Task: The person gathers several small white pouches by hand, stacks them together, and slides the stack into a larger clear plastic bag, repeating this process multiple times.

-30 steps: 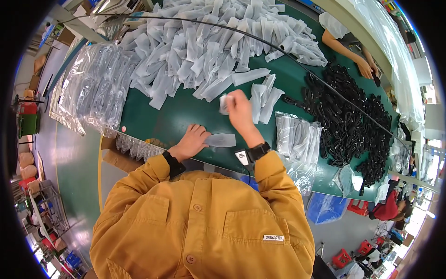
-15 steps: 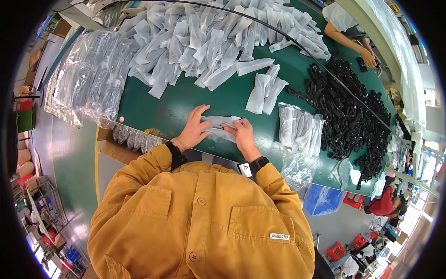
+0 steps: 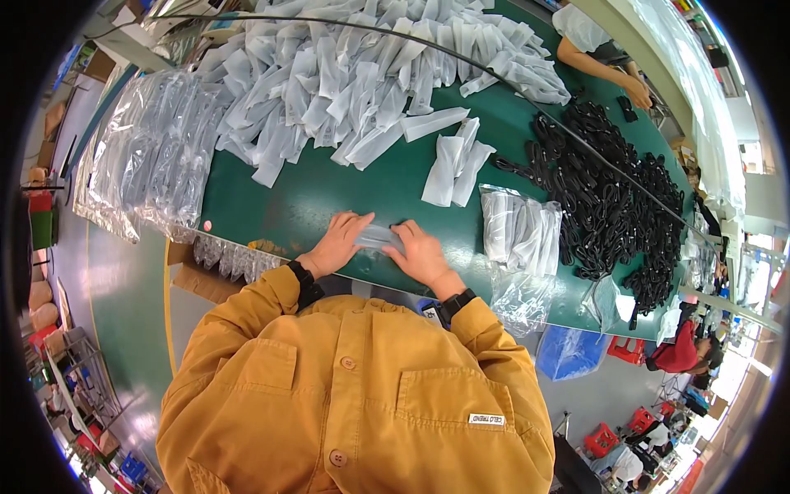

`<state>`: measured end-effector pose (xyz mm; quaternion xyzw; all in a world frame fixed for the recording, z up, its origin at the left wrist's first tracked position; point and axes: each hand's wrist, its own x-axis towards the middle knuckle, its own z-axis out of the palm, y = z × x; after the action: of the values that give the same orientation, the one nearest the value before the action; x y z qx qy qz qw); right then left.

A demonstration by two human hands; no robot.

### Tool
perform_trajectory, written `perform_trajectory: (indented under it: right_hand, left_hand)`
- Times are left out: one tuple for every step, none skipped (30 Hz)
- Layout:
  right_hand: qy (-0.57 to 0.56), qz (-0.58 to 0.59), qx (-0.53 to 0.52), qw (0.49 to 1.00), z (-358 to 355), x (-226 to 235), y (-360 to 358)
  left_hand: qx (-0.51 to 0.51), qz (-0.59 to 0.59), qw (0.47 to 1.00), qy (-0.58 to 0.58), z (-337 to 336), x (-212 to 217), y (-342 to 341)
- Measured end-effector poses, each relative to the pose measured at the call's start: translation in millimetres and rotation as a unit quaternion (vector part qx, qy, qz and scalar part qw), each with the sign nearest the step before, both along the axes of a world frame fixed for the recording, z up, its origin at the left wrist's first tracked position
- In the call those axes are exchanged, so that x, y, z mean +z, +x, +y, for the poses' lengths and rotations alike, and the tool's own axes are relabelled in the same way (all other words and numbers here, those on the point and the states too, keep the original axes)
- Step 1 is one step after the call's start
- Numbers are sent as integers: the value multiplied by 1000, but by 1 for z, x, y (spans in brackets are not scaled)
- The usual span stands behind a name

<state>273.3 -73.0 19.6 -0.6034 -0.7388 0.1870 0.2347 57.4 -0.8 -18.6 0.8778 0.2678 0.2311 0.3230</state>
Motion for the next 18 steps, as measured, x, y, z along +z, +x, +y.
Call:
perform_trajectory:
  right_hand:
    - [3, -2, -4, 1000, 4, -3, 8]
    - [39, -30, -82, 995, 14, 1, 14]
    - [76, -57, -159, 983, 25, 3, 21]
    - [78, -59, -162, 982, 39, 3, 29]
    - [29, -131, -241, 961, 56, 1, 37]
    - [-20, -199, -316, 927, 68, -1, 42]
    - [-19, -201, -322, 925, 72, -8, 48]
    - [-39, -200, -318, 926, 74, -22, 53]
    - [-60, -199, -314, 926, 76, -38, 59]
    - [-81, -196, -306, 928, 76, -45, 60]
    - [-81, -196, -307, 928, 73, -51, 60]
    - [-55, -166, -269, 947, 64, -55, 56]
    - [-29, -135, -231, 963, 53, -58, 51]
    - [-4, -103, -192, 976, 45, -57, 46]
    - [-6, -102, -191, 976, 37, -55, 42]
    - [23, -104, -117, 987, 29, -52, 41]
    - [53, -104, -41, 992, 23, -44, 38]
    - [83, -104, 36, 990, 20, -37, 35]
  left_hand:
    - [-16, 19, 999, 20, 0, 0, 0]
    - [-29, 40, 998, 39, 0, 0, -1]
    - [-41, 60, 996, 59, 1, 1, -2]
    - [-45, 58, 995, 61, 3, 0, -1]
    - [-60, 62, 995, 48, 4, 0, -2]
    - [-74, 67, 994, 34, 6, 0, -2]
    - [-92, 70, 993, 21, 9, 1, 0]
    - [-96, 68, 993, 23, 10, 2, 3]
    - [-96, 63, 993, 26, 11, 3, 6]
    - [-92, 59, 994, 28, 10, 4, 7]
    - [-88, 55, 994, 30, 10, 6, 7]
    - [-87, 56, 994, 29, 11, 12, 7]
    - [-86, 56, 994, 37, 13, 18, 8]
    - [-84, 56, 994, 43, 16, 27, 9]
    - [-83, 56, 994, 50, 19, 33, 10]
    - [-84, 58, 994, 48, 22, 37, 12]
    - [-92, 62, 992, 52, 25, 41, 15]
    - [-101, 67, 991, 56, 28, 43, 17]
